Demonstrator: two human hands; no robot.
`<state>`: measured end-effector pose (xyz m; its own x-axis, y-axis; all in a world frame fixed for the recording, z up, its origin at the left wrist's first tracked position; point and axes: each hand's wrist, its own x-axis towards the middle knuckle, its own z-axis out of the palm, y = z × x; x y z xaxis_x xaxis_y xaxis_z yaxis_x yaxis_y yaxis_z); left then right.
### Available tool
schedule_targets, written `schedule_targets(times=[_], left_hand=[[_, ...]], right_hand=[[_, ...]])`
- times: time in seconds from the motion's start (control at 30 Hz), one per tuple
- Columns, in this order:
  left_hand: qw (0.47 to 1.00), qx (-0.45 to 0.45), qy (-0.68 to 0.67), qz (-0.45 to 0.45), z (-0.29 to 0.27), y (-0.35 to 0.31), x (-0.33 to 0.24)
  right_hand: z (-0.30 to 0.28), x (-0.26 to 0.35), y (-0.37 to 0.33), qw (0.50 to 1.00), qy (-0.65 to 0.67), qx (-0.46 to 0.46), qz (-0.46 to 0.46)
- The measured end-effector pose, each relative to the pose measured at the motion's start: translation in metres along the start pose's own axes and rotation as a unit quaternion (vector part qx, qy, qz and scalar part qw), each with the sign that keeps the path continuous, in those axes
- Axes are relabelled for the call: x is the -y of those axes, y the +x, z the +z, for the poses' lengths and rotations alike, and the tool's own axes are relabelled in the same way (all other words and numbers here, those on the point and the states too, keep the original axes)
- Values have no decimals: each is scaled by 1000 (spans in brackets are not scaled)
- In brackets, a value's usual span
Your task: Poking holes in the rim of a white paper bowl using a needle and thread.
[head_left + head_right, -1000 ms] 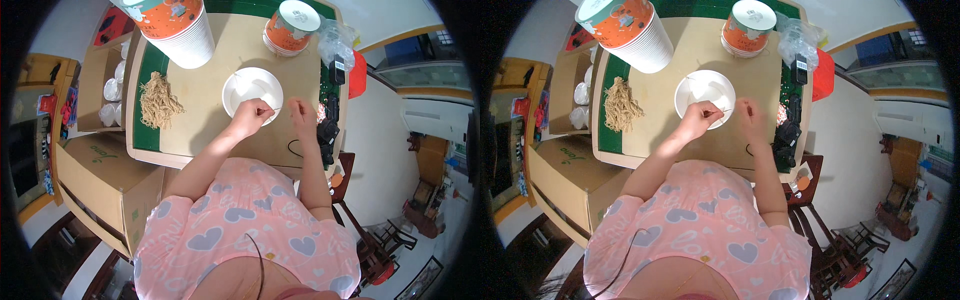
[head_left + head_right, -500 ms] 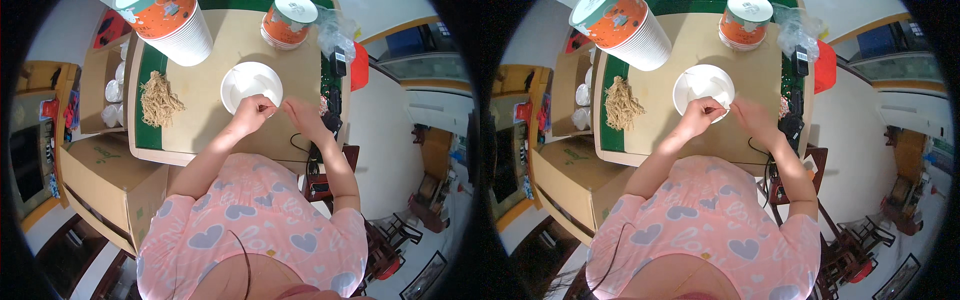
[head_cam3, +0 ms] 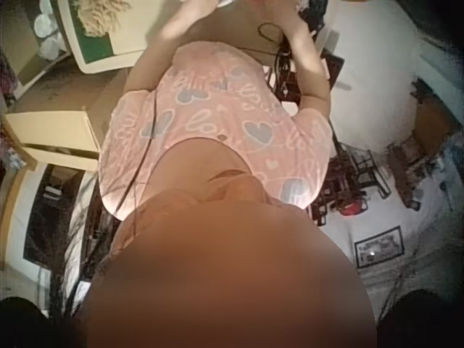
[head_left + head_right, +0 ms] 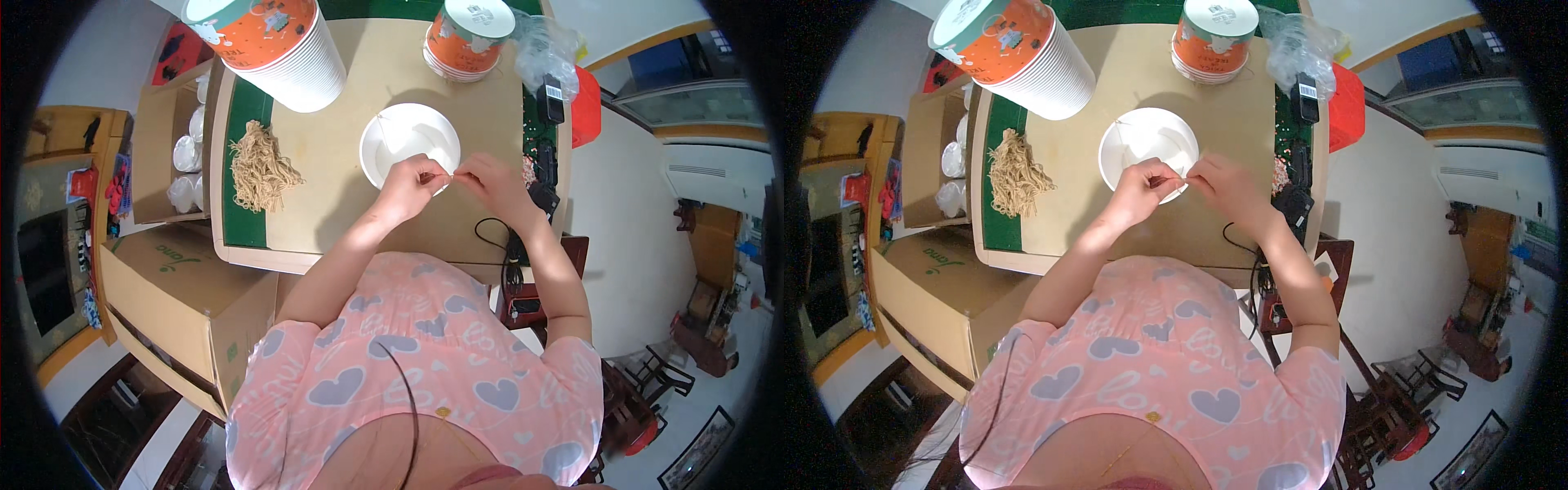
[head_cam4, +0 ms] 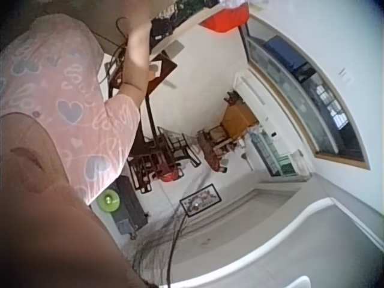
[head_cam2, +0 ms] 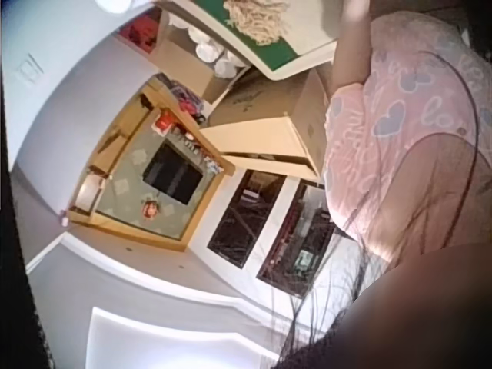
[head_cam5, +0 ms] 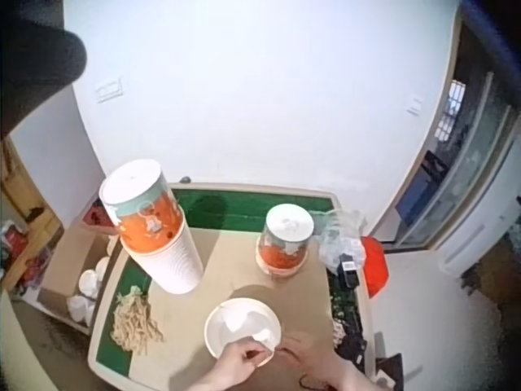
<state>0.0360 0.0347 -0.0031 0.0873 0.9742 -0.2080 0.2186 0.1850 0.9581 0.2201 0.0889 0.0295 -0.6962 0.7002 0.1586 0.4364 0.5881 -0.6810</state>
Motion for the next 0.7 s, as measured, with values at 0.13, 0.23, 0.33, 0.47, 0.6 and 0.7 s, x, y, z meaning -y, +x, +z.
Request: schedule_targets(times=[0.13,0.23,0.33,0.47,0.6,0.7], left_hand=[[1000,-2,0,-2,1,0,-3],[1000,-2,-13,5,1,0,-4],[1000,-1,7,1,1,1,-5],[1000,-7,3,9,0,2,-3],[999,-20,-3,26,1,3,4],[999,-29,-27,-1,-5,-1,-13]], right_hand=[[-2,-2,-1,997,25,35,62],[0,-1,3,991,-23,75,108],[9,-9,1,994,48,45,88],[6,-10,1,983,101,55,143],[3,-11,3,977,178,53,109],[6,-14,9,984,151,29,93]])
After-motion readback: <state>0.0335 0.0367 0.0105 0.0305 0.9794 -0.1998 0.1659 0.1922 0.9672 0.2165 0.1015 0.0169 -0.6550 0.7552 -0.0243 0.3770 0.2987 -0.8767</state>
